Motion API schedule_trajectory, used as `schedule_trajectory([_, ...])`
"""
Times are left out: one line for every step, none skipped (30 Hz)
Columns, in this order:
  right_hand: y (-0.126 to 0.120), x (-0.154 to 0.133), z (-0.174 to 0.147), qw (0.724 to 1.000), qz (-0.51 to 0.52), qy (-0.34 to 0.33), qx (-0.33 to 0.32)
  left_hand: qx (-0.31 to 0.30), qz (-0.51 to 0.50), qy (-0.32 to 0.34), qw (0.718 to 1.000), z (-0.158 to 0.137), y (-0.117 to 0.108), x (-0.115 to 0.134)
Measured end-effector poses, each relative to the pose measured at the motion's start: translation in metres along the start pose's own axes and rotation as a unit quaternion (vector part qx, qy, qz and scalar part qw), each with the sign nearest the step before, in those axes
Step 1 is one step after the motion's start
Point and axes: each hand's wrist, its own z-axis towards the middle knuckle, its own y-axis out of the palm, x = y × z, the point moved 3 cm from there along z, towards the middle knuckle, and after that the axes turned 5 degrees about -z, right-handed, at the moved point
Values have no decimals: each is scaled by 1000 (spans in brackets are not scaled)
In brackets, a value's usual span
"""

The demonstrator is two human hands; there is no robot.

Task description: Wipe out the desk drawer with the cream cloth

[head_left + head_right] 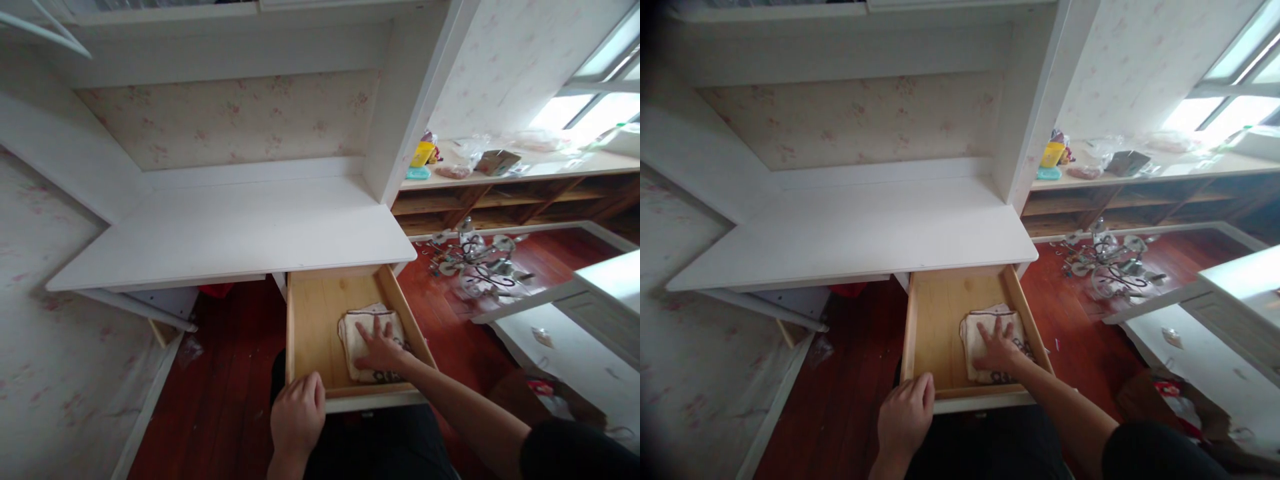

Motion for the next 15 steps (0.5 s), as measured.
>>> schedule_trajectory([1, -2, -1, 1000, -6, 1, -3, 1, 0, 1, 1000, -1, 0, 0])
schedule_trajectory([0, -5, -1, 1000, -14, 3, -5, 2, 1, 2, 1000, -1, 0, 0])
schedule_trajectory([-1, -8, -1, 1000, -22, 4, -8, 3, 2, 3, 1000, -2, 0, 0])
schedule_trajectory([-3, -12, 0, 1000, -30, 2, -7, 5, 3, 5, 1000, -2, 0, 0])
schedule_trajectory([-5, -18, 1, 999, -38, -4, -3, 6, 3, 6, 1000, -2, 0, 0])
schedule_trajectory([-7, -25, 2, 999, -44, -12, 3, 7, 3, 6, 1000, -2, -1, -1])
schedule_trajectory([-9, -33, 3, 999, -46, -22, 10, 9, 2, 5, 1000, -2, -1, -1])
schedule_trajectory([-11, -42, 5, 998, -45, -31, 17, 9, 2, 3, 1000, -2, 0, -1])
schedule_trajectory([-13, -53, 6, 998, -43, -39, 20, 9, 1, 0, 1000, -2, 0, -1])
schedule_trajectory([-14, -65, 8, 998, -39, -46, 19, 9, 0, -3, 1000, -1, 0, -1])
schedule_trajectory([-15, -78, 10, 998, -34, -54, 13, 8, 0, -5, 1000, -1, 0, -1])
schedule_trajectory([-15, -92, 13, 998, -28, -63, 6, 8, 0, -5, 1000, -1, 1, -2])
schedule_trajectory([-16, -106, 15, 997, -21, -71, -3, 8, -1, -5, 1000, -1, 1, -2])
schedule_trajectory([-16, -120, 17, 997, -12, -79, -12, 9, -2, -3, 1000, -1, 1, -2])
schedule_trajectory([-15, -133, 19, 996, 0, -89, -18, 9, -4, -2, 1000, -1, 1, -2])
